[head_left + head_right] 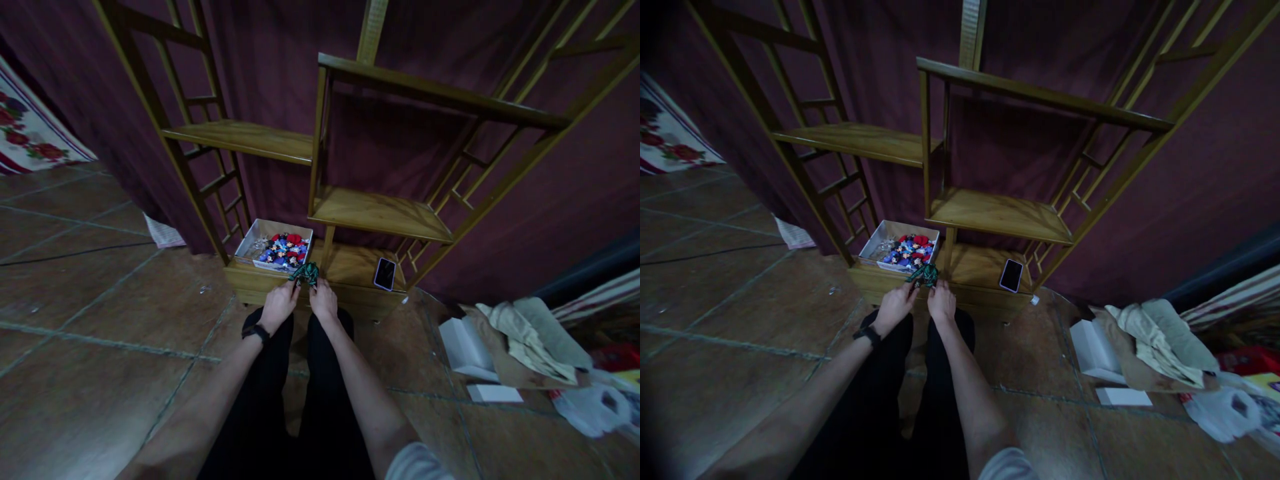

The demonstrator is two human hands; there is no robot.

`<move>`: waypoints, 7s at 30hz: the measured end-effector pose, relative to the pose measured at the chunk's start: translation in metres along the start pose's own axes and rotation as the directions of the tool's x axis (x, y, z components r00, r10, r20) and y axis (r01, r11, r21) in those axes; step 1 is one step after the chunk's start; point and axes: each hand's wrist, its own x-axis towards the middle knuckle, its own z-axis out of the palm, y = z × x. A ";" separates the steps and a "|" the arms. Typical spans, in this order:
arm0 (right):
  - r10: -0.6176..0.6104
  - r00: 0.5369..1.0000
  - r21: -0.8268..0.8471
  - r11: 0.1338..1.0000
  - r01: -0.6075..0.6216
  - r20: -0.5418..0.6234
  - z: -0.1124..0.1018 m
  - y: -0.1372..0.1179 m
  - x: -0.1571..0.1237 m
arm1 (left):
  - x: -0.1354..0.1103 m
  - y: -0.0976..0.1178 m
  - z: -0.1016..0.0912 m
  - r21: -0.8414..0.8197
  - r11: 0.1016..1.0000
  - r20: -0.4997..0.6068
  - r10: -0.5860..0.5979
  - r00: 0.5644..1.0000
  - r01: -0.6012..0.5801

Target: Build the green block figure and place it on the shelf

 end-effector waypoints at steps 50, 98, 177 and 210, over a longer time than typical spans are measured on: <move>0.079 0.996 0.276 0.959 -0.065 -0.038 0.008 0.011 0.008 | -0.009 0.002 -0.002 0.042 0.949 -0.074 0.315 0.946 -0.313; -0.005 0.989 0.489 0.869 0.075 -0.145 0.010 0.020 0.010 | -0.007 0.009 -0.008 0.091 0.967 -0.184 0.250 0.951 -0.237; -0.137 0.960 0.293 0.933 0.208 -0.244 0.003 -0.002 -0.013 | 0.009 -0.021 0.015 -0.356 0.925 0.042 -0.125 0.991 0.132; -0.101 0.969 0.319 0.932 0.171 -0.225 0.017 0.004 -0.002 | -0.002 -0.010 -0.004 -0.632 0.774 -0.118 -0.128 0.985 0.025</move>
